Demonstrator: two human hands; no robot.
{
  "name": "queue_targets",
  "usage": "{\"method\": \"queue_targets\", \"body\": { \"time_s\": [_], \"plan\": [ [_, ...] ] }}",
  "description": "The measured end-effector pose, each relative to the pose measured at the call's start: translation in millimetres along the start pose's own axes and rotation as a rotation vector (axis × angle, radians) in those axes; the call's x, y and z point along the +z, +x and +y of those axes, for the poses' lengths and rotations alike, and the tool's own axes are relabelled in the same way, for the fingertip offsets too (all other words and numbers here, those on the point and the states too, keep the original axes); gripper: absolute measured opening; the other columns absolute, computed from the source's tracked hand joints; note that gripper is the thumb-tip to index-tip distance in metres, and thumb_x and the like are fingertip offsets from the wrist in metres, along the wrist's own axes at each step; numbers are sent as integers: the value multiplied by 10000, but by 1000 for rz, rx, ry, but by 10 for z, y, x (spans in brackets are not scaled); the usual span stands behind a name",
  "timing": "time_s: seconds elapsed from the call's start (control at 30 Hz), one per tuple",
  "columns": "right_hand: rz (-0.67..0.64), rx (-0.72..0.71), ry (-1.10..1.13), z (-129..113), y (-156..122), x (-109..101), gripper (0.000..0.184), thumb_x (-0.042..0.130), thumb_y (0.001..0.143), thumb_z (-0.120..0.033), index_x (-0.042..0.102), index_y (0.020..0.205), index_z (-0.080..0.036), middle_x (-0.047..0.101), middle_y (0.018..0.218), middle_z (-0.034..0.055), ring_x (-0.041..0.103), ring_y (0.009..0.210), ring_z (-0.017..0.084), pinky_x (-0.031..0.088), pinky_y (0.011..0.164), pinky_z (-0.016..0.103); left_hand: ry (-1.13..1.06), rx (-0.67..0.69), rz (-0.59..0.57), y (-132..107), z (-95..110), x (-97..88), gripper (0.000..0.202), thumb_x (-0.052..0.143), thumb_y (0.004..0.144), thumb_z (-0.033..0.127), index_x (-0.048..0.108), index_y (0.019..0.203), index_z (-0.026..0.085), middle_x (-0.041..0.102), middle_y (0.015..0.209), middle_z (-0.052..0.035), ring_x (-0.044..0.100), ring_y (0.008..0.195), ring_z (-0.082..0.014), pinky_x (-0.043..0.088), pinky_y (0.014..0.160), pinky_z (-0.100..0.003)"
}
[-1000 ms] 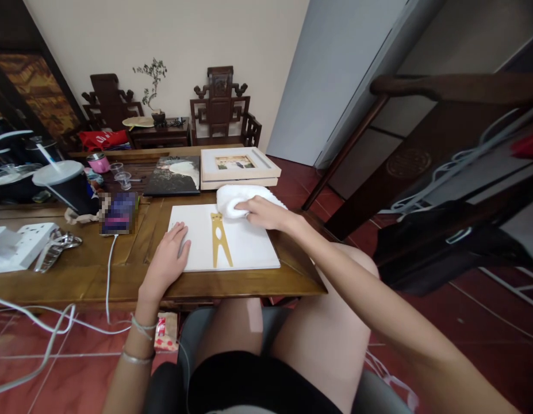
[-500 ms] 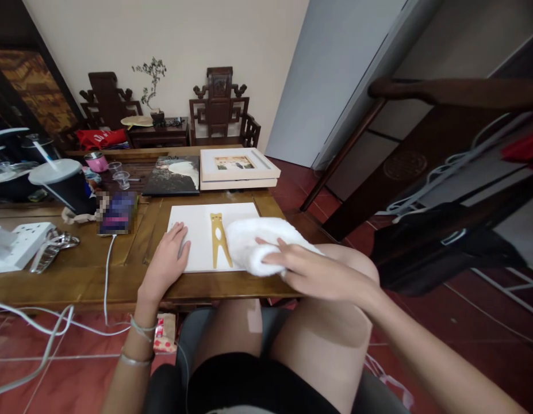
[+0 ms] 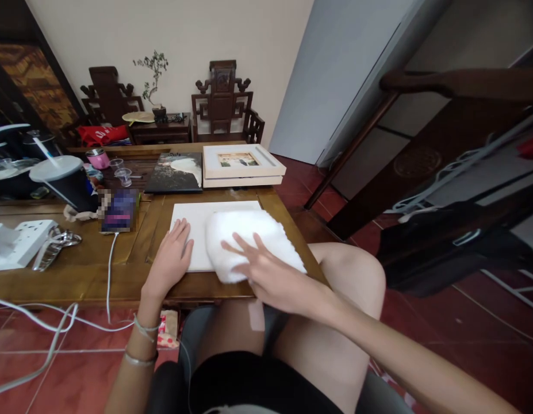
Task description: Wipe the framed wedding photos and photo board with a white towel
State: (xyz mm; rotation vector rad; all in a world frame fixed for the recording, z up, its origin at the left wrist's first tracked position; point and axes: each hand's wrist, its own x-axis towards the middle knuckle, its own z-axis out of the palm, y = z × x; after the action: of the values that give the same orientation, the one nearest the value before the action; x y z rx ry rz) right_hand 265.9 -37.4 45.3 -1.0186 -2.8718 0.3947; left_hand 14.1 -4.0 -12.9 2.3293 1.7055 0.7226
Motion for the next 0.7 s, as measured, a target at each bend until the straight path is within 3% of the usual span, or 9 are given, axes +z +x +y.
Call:
{"method": "queue_targets", "body": {
  "time_s": [0.1, 0.17, 0.3, 0.43, 0.53, 0.7],
  "plan": [
    [-85, -61, 97, -118, -296, -140, 617, 431, 633, 62, 720, 1132, -158, 391, 1586, 132, 181, 1524, 320, 229, 1204, 625, 2, 5, -15, 4, -1, -16, 520, 342, 1004, 318, 475, 1446, 78, 400, 1573, -185, 307, 1501, -280, 288, 1221, -503],
    [-93, -60, 145, -54, -299, -229, 623, 422, 633, 68, 721, 1117, -187, 487, 1531, 103, 256, 1507, 281, 249, 1217, 563, -7, 11, -18, 9, -14, -39, 516, 341, 1003, 316, 487, 1442, 88, 412, 1569, -173, 323, 1495, -267, 280, 1227, -493],
    [8, 70, 139, 294, 162, -244, 624, 396, 768, 30, 635, 1294, -206, 574, 1457, 76, 271, 1503, 281, 278, 1197, 570, -46, 30, -36, 17, -75, -87, 511, 329, 998, 305, 518, 1432, 110, 457, 1544, -141, 369, 1474, -241, 280, 1232, -475],
    [107, 160, -14, 497, 736, -125, 630, 404, 787, 20, 559, 1384, -107, 379, 1589, 178, 170, 1525, 356, 214, 1164, 689, -60, 40, -31, 17, -133, -102, 517, 359, 995, 341, 523, 1432, 120, 457, 1544, -136, 377, 1470, -251, 286, 1228, -485],
    [97, 140, -95, 380, 819, -50, 618, 419, 775, 33, 604, 1348, -104, 326, 1609, 194, 147, 1520, 404, 208, 1134, 739, -58, 59, -42, 10, -151, -89, 525, 349, 1001, 358, 510, 1443, 126, 441, 1555, -135, 359, 1479, -249, 276, 1232, -482],
    [-5, 52, -92, -115, 300, 0, 587, 450, 760, 31, 672, 1284, -110, 319, 1610, 191, 136, 1506, 443, 177, 1155, 736, -20, 57, -63, -7, -136, -59, 570, 288, 1014, 353, 435, 1486, 68, 381, 1587, -162, 302, 1504, -252, 243, 1245, -473]
  ]
}}
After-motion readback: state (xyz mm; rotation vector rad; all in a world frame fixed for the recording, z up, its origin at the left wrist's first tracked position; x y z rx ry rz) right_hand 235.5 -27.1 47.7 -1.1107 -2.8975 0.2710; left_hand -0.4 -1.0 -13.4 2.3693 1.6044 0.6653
